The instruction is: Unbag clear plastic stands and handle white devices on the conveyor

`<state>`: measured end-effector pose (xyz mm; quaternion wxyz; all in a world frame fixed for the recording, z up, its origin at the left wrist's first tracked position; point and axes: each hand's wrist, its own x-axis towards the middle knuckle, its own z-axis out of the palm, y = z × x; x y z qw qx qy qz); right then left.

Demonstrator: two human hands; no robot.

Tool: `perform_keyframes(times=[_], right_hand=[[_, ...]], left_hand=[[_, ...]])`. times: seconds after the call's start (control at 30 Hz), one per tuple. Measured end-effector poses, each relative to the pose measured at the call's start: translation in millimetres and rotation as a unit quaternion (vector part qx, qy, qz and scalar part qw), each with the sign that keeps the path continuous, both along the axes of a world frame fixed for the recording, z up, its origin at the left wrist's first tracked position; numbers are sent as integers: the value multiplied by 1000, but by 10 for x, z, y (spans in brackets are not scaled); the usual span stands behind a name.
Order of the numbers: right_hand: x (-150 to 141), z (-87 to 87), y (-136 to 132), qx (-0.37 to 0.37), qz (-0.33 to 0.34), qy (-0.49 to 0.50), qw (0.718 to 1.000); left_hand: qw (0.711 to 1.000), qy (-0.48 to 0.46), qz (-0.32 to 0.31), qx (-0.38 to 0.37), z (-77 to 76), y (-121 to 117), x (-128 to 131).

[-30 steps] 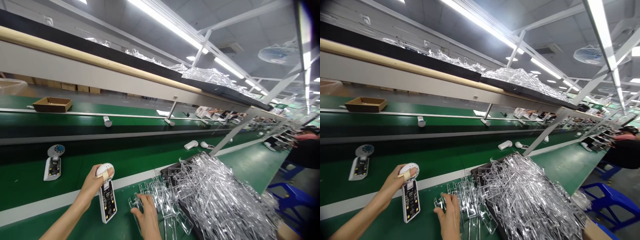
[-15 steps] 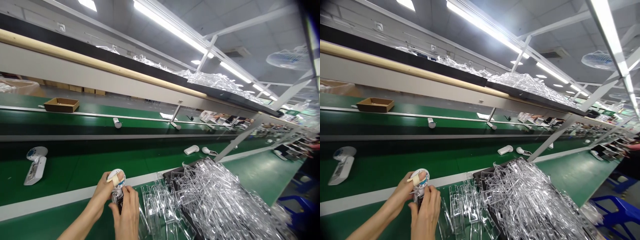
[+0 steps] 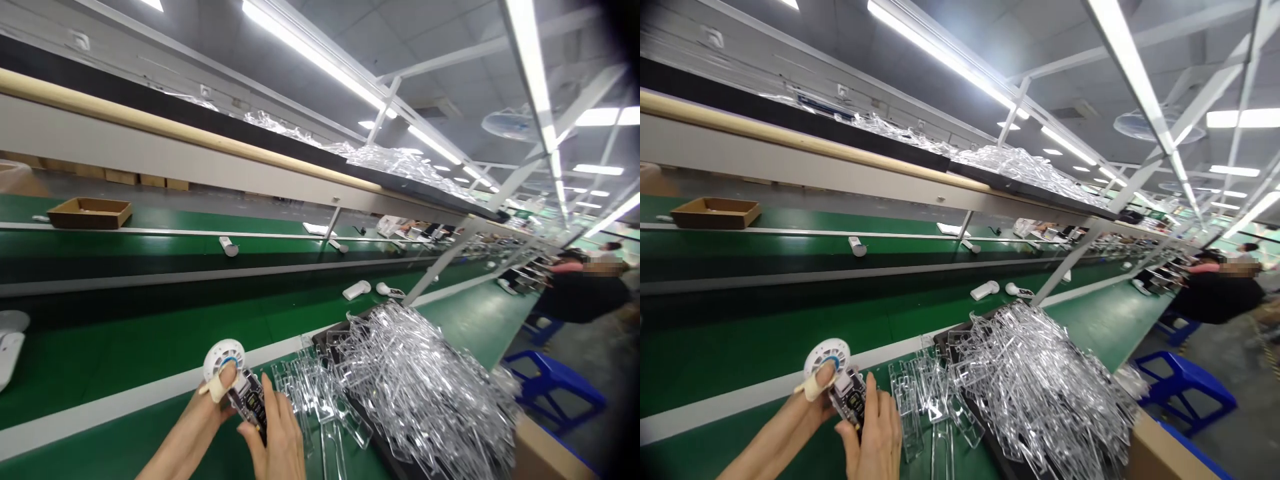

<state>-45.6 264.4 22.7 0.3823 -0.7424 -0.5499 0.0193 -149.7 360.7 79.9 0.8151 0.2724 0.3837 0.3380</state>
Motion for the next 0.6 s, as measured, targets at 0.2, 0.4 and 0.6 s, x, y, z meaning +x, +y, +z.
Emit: perform_keyframes(times=[0.2,0.4,0.6], right_hand=[[-178,214,-111,-21,-53,97,994],[-252,378,141,50,-276,402,872],[-281,594,25,120,-272,373,879]], left_hand=[[990,132,16,43,-270,-244,-62],[958,162,31,233,-327,-340,-30],[928,166,6,333,-565,-485,-179]])
